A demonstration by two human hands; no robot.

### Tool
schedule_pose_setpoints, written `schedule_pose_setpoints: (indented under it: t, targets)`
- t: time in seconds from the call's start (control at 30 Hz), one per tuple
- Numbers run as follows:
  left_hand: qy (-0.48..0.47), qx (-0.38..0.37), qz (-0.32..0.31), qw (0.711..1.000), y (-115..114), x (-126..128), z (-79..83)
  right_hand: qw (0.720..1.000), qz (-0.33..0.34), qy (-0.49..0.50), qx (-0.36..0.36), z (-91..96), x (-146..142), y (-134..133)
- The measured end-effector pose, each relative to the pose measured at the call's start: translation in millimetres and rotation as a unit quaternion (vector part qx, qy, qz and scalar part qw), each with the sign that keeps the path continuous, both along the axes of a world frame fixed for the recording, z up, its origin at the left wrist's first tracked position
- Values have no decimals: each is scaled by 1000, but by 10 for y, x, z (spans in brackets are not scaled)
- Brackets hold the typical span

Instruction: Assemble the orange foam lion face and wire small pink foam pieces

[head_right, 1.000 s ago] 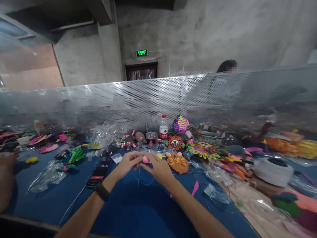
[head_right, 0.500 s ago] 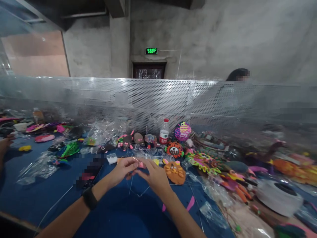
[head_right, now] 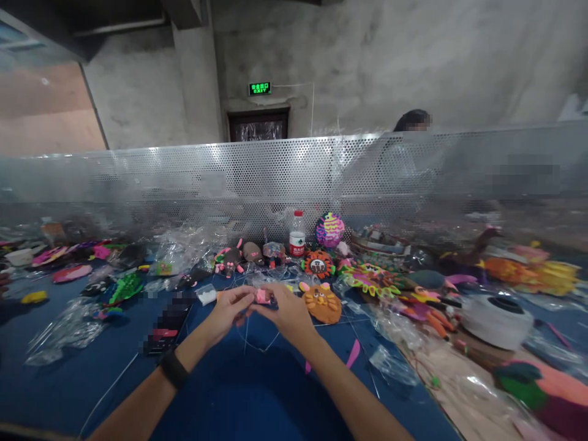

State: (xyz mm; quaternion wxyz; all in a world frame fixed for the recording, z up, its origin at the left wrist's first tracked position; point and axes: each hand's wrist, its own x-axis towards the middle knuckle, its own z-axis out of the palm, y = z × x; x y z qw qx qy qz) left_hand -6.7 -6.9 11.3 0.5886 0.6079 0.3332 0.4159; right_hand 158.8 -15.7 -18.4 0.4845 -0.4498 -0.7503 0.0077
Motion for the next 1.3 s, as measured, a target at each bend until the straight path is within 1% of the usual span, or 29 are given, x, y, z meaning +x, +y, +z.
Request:
schedule_pose_setpoints:
  t: [0.13,0.2,0.33,0.5,0.67,0.8,0.97,1.1,1.2,1.3]
  targets:
    - [3,-4,12,1000,13,11,-18,996,3,43,-74,-20,-34,-23]
    - [14,-6,15,1000,30,14,-39,995,0,45,-91,-26,-50,-32]
    - [17,0,19,1000,53,15,-55,996,-10,44,-75,-44,-69,-39]
    - [17,26,11,999,78,17,-65,998,-9,42,-41,-62,-64,-35]
    - [31,50,11,998,104,14,-109,998,18,53,-30,-31,-52,-35]
    - [41,47,15,998,73,13,-79,994,38,96,-39,12,-77,-37]
    - [42,46,24,998,36,17,-24,985,35,159,-51,95,-148,-58]
    - [44,75,26,996,56,4,-30,975,32,208,-75,143,-203,-74]
    - [44,88,26,995,65,-12,-28,963,54,241,-107,142,-212,-66]
    - [39,67,27,997,60,-24,-17,958,79,242,-129,127,-189,-51]
